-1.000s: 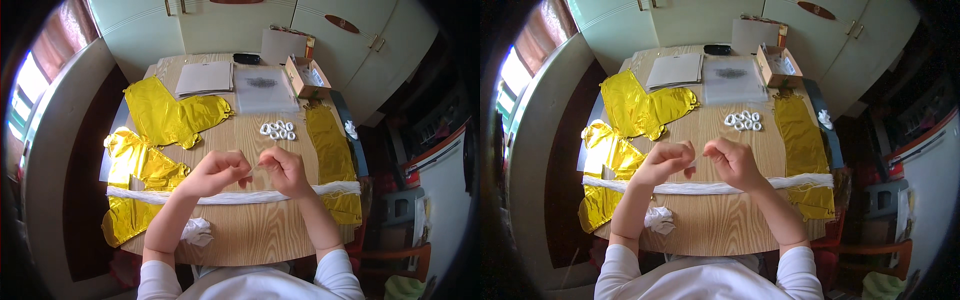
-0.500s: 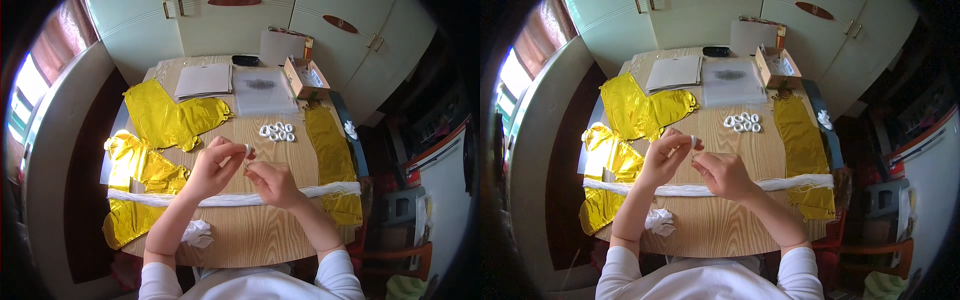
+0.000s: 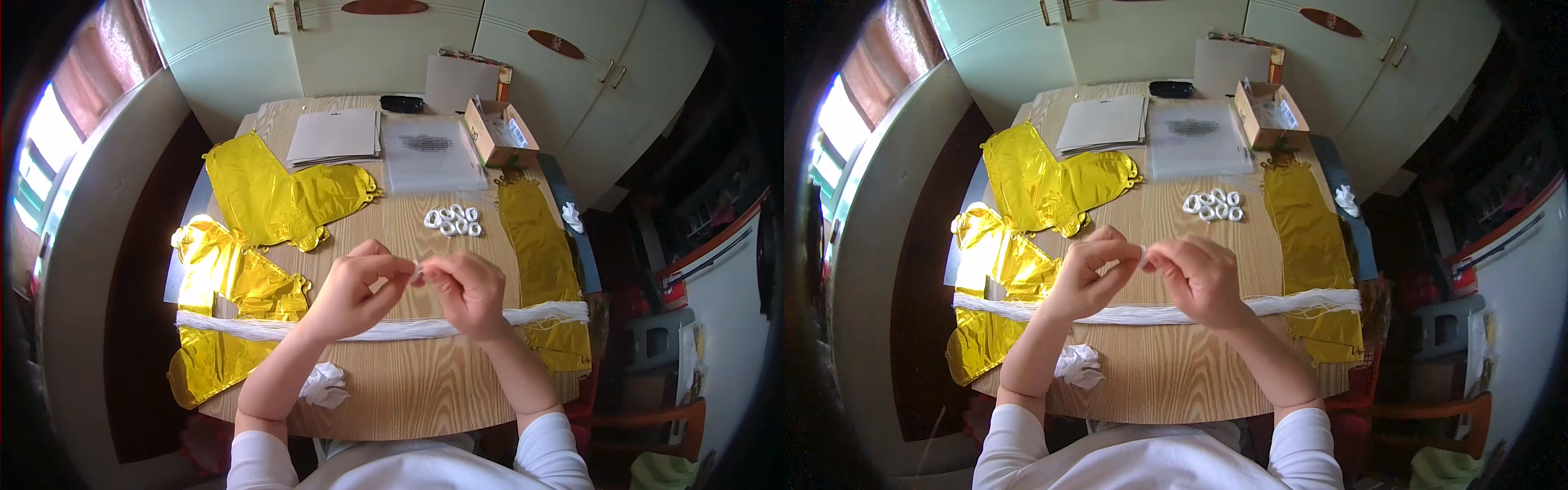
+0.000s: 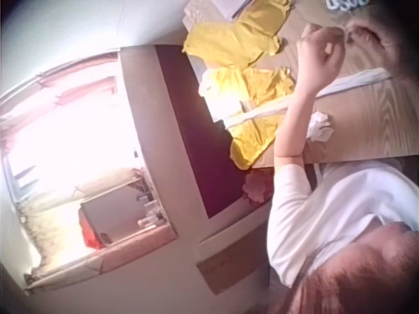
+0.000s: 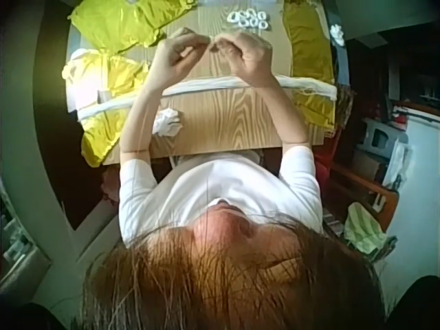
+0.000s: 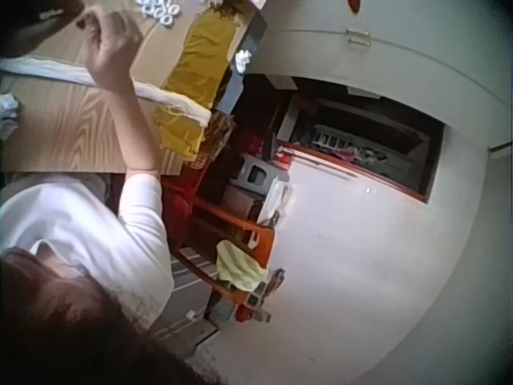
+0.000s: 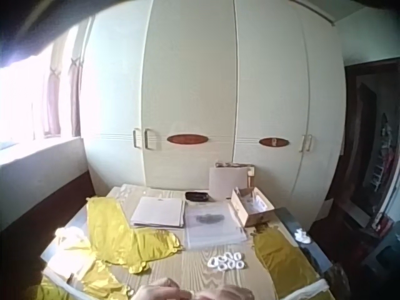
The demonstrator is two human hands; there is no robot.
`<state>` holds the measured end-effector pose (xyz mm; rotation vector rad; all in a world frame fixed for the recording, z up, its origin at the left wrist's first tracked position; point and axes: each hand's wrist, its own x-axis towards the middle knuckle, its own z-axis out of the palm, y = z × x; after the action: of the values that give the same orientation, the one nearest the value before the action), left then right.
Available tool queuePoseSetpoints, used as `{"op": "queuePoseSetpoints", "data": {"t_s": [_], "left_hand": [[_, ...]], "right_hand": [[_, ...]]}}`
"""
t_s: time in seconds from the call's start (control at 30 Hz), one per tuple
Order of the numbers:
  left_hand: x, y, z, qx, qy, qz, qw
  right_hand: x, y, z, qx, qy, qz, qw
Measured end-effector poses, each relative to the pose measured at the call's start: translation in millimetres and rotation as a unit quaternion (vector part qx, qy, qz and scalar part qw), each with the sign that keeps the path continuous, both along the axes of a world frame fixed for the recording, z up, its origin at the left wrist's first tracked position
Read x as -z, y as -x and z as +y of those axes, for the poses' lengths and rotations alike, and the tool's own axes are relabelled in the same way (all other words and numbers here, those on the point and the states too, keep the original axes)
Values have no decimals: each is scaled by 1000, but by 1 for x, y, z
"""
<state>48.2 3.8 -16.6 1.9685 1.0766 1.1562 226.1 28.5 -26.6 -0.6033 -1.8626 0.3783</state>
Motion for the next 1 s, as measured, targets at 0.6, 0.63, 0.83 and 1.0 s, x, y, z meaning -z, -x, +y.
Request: {"op": "queuePoseSetpoints", "data": {"t_s": [0.6, 0.63, 0.83, 1.0], "left_hand": [[23, -11, 8, 9, 3, -96, 995], [23, -11, 7, 1, 10, -81, 997], [10, -10, 3, 7, 122, -31, 992], [15, -8, 8, 91, 247, -184, 947]], "right_hand": [[9, 6, 3, 105, -6, -12, 994], [9, 6, 5, 111, -20, -9, 994], [9, -2, 9, 39, 77, 12, 996], [6, -9, 13, 3, 93, 27, 995]]}}
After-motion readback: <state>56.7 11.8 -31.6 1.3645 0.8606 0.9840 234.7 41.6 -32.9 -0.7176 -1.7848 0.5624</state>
